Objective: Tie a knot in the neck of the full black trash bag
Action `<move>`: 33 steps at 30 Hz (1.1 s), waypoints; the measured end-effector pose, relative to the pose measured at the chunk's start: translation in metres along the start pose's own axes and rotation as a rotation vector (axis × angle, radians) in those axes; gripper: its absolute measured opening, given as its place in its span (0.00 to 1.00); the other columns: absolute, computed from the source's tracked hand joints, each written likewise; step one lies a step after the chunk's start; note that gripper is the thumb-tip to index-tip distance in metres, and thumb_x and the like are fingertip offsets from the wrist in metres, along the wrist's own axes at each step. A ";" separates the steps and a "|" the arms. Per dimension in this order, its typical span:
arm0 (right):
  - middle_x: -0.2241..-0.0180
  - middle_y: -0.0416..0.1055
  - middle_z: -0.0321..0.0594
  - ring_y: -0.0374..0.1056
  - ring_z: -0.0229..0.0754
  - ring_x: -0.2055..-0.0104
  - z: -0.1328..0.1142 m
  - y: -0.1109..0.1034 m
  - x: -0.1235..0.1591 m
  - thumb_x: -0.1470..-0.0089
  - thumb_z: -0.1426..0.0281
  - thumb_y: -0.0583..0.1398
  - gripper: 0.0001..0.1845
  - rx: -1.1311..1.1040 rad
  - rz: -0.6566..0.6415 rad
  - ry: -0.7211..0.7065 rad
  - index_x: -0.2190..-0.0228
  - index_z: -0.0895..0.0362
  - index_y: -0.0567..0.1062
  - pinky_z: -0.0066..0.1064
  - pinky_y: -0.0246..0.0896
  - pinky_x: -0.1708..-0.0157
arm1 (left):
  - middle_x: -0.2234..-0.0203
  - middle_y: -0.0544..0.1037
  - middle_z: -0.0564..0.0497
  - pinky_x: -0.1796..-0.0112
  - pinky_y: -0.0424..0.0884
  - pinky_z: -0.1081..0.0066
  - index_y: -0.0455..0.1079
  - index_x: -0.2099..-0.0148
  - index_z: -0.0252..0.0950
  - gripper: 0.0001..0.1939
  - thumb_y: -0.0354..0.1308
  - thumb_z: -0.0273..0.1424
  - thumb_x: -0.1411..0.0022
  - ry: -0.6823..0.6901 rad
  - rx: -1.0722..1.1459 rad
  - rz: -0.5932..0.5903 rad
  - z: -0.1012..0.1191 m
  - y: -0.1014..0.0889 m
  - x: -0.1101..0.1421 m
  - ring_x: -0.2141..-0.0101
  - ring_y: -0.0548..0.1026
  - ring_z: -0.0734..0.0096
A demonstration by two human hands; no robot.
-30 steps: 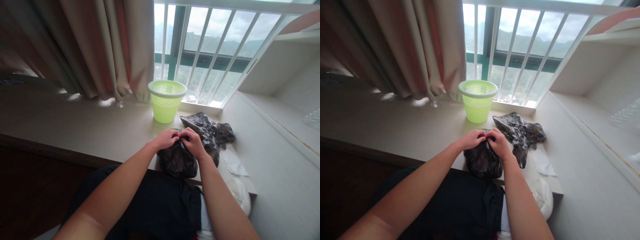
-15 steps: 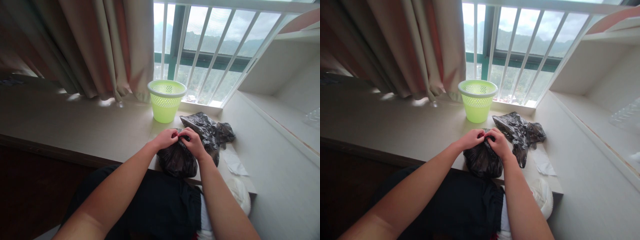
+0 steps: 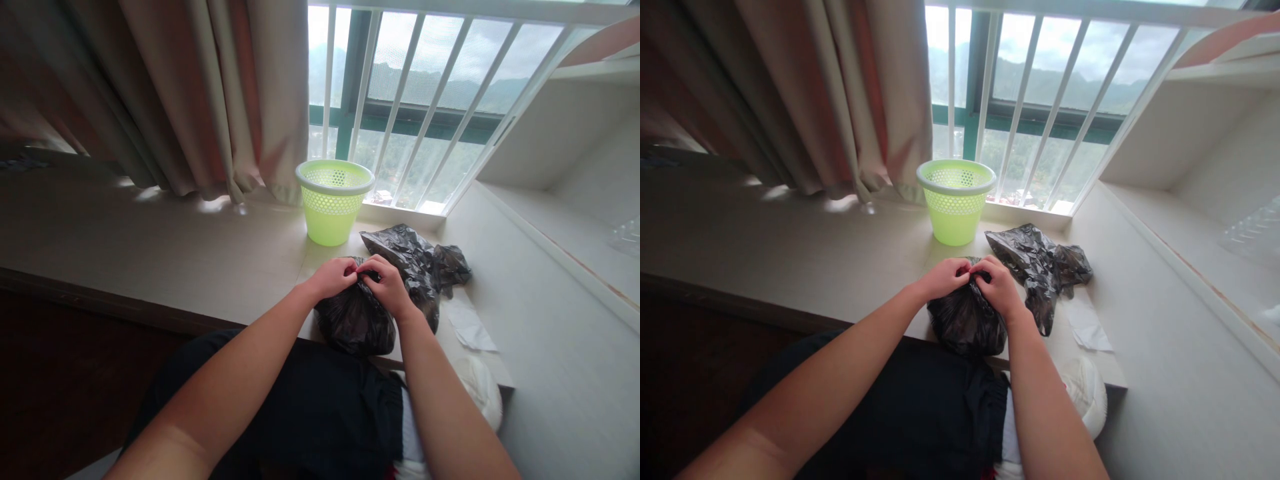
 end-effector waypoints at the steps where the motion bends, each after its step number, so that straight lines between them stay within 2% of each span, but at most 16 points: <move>1: 0.64 0.73 0.38 0.72 0.46 0.58 0.000 0.000 0.000 0.45 0.78 0.61 0.11 -0.002 0.001 0.001 0.65 0.51 0.80 0.38 0.67 0.56 | 0.74 0.75 0.54 0.69 0.61 0.72 0.72 0.67 0.37 0.06 0.57 0.30 0.38 -0.001 -0.002 -0.001 0.000 0.000 0.000 0.71 0.70 0.70; 33: 0.64 0.73 0.38 0.72 0.45 0.59 -0.003 -0.001 0.000 0.44 0.77 0.61 0.10 -0.010 -0.002 0.019 0.65 0.51 0.80 0.39 0.67 0.56 | 0.74 0.74 0.55 0.68 0.60 0.71 0.71 0.68 0.37 0.06 0.56 0.30 0.39 0.003 -0.016 0.011 -0.001 0.001 -0.001 0.71 0.69 0.70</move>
Point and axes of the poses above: each hand's wrist, its own x-axis away from the middle knuckle, its own y-axis out of the palm, z = x × y, the point moved 6 cm from there along -x, towards the middle knuckle
